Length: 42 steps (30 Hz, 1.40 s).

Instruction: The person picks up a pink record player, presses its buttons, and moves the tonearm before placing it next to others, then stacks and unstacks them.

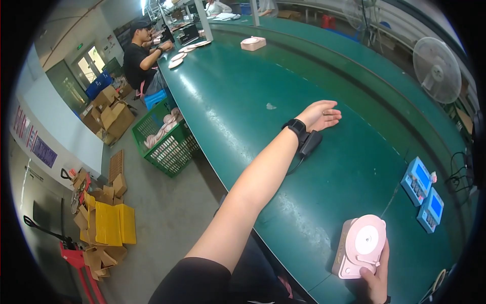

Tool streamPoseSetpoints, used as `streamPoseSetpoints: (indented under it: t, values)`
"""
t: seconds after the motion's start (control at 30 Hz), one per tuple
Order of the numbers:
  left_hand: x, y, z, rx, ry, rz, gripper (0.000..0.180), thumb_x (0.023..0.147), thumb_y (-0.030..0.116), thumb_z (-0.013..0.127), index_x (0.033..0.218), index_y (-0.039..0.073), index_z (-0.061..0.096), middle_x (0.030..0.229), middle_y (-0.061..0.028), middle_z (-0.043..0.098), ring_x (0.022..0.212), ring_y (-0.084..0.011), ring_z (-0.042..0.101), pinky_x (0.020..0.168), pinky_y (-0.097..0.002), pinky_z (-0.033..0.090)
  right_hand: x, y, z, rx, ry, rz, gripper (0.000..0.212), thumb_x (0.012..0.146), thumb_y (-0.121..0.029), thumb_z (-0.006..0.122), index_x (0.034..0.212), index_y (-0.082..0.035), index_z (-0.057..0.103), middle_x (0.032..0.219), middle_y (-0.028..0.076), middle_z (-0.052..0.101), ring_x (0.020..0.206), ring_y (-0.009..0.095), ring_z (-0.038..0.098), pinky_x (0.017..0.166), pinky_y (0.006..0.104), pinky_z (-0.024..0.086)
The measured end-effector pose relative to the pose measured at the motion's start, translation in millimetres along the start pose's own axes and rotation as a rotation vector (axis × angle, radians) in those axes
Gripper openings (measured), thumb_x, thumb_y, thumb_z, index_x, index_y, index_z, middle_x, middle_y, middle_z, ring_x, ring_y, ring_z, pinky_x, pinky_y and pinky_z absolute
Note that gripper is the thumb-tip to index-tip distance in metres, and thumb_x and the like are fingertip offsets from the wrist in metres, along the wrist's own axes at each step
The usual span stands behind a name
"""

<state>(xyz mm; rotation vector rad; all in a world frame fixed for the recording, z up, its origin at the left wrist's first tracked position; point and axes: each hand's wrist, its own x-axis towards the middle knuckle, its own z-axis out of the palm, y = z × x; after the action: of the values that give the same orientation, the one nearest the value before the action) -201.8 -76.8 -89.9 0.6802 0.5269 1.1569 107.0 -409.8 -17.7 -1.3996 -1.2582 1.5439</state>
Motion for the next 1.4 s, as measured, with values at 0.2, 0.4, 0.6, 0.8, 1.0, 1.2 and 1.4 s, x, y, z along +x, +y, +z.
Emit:
streamPoseSetpoints:
  t: [0.2, 0.4, 0.6, 0.8, 1.0, 1.2, 1.4]
  values:
    - [7, -3, 5, 0.028, -0.043, -0.009, 0.029, 0.093, 0.015, 0.054, 0.118, 0.001, 0.049, 0.105, -0.018, 0.057, 0.097, -0.0271, 0.059, 0.085, -0.0368, 0.051, -1, 9, -2, -0.055, 0.009, -0.067, 0.09, 0.078, -0.021, 0.065, 0.147, -0.002, 0.011, 0.149, 0.015, 0.024, 0.137, 0.026, 0.023, 0.112, 0.0359, 0.017]
    - [4, -1, -4, 0.048, -0.056, -0.007, 0.032, 0.094, 0.015, 0.052, 0.122, 0.001, 0.047, 0.109, -0.0193, 0.057, 0.099, -0.028, 0.059, 0.087, -0.0385, 0.051, 4, 27, 7, -0.031, 0.131, -0.321, 0.086, 0.071, -0.029, 0.071, 0.142, -0.004, 0.03, 0.143, 0.019, 0.031, 0.132, 0.028, 0.035, 0.109, 0.0398, 0.027]
    - [1, 2, -4, 0.086, -0.034, 0.008, 0.035, 0.095, 0.015, 0.052, 0.125, 0.0, 0.046, 0.109, -0.0186, 0.057, 0.101, -0.0267, 0.059, 0.088, -0.0365, 0.051, -11, -1, -7, -1.231, -0.046, -0.811, 0.053, 0.069, -0.028, 0.073, 0.117, -0.011, 0.06, 0.137, 0.016, 0.043, 0.125, 0.03, 0.044, 0.103, 0.0471, 0.032]
    - [2, 0, -1, 0.105, -0.015, 0.012, 0.036, 0.095, 0.016, 0.051, 0.126, 0.0, 0.045, 0.11, -0.0179, 0.057, 0.101, -0.0258, 0.059, 0.088, -0.0353, 0.051, -6, 1, -4, -1.157, -0.238, -0.827, 0.037, 0.067, -0.024, 0.073, 0.102, -0.013, 0.067, 0.122, 0.008, 0.059, 0.116, 0.031, 0.052, 0.097, 0.0472, 0.037]
    - [2, 2, -1, 0.083, -0.022, 0.017, 0.034, 0.094, 0.013, 0.05, 0.125, 0.001, 0.044, 0.111, -0.0198, 0.055, 0.101, -0.0285, 0.058, 0.088, -0.0381, 0.051, 0, 6, -10, -1.015, -0.248, -0.818, 0.035, 0.067, -0.022, 0.073, 0.1, -0.012, 0.068, 0.122, 0.01, 0.059, 0.115, 0.03, 0.053, 0.094, 0.0442, 0.038]
    - [1, 1, -1, 0.084, -0.026, 0.009, 0.032, 0.094, 0.013, 0.051, 0.124, 0.0, 0.045, 0.11, -0.0195, 0.055, 0.101, -0.0283, 0.058, 0.088, -0.0377, 0.051, 1, 10, -13, -0.959, -0.226, -0.833, 0.033, 0.066, -0.021, 0.074, 0.097, -0.012, 0.069, 0.119, 0.011, 0.06, 0.112, 0.03, 0.055, 0.091, 0.0416, 0.04]
    - [0, 1, 0, 0.119, -0.029, 0.027, 0.035, 0.095, 0.017, 0.052, 0.125, -0.001, 0.045, 0.11, -0.0181, 0.058, 0.1, -0.0254, 0.06, 0.087, -0.0349, 0.052, -3, 9, -12, -1.033, -0.203, -0.759, 0.03, 0.065, -0.023, 0.075, 0.094, -0.016, 0.071, 0.124, 0.013, 0.055, 0.119, 0.033, 0.047, 0.096, 0.0484, 0.032]
